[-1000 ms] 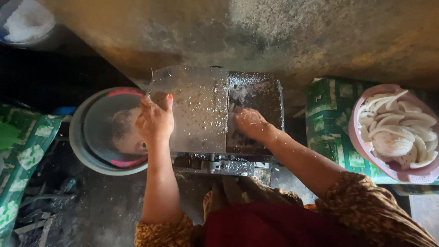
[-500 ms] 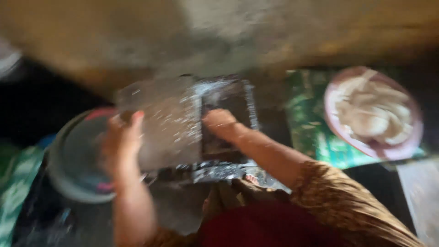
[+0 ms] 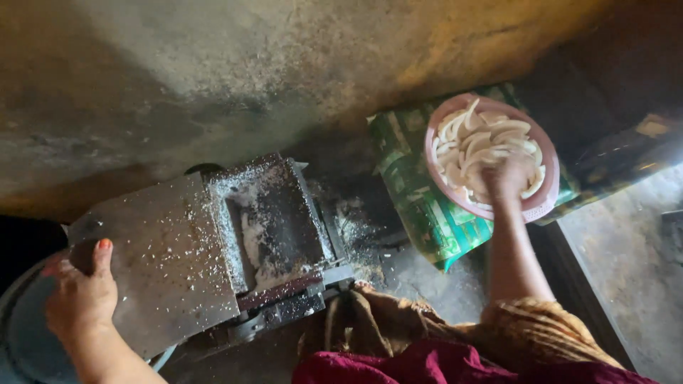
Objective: Grating coconut pieces using a mechanical grater machine
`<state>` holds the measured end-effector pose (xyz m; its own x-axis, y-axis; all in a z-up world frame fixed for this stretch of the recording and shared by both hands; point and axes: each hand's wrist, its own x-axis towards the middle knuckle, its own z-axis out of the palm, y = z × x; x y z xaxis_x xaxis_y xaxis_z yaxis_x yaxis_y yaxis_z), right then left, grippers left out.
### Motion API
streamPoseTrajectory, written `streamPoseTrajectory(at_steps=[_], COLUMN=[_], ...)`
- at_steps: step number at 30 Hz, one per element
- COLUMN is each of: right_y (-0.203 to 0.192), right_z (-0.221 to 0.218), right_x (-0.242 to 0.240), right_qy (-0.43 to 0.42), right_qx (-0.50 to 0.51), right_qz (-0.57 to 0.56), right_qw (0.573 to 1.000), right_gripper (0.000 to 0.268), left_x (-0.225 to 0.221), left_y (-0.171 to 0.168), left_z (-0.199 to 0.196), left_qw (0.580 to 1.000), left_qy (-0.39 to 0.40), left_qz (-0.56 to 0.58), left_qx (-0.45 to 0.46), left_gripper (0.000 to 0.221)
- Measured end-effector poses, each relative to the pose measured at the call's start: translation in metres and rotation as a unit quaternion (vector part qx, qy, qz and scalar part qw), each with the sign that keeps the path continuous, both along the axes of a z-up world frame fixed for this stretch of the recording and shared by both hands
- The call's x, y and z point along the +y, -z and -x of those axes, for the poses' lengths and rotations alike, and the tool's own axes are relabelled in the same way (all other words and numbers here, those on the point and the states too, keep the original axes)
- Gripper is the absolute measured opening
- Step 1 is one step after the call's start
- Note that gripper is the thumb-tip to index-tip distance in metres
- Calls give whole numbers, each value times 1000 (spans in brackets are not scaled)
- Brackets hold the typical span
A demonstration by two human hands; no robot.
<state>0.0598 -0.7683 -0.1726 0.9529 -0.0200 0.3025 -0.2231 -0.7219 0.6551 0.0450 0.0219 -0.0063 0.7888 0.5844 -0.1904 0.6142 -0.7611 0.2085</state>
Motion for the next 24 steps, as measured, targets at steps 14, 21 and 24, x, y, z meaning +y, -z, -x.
streamPoseTrajectory(at_steps=[14, 21, 24], right_y=[-3, -110, -134], right_z=[24, 50, 16], right_x=[23, 136, 228], right_qy=[123, -193, -352], right_qx=[-289, -199, -36], right_qz=[-701, -596, -895], right_qw=[640, 754, 273], right_gripper=[98, 77, 69], left_x=[-13, -11, -8], left_y=[-15, -14, -16], left_z=[4, 9, 14], left_qw=[1000, 999, 993], left_qy=[-9, -1, -22], left_qz=[27, 24, 64], left_qx=[2, -40, -100], left_gripper=[95, 88, 80])
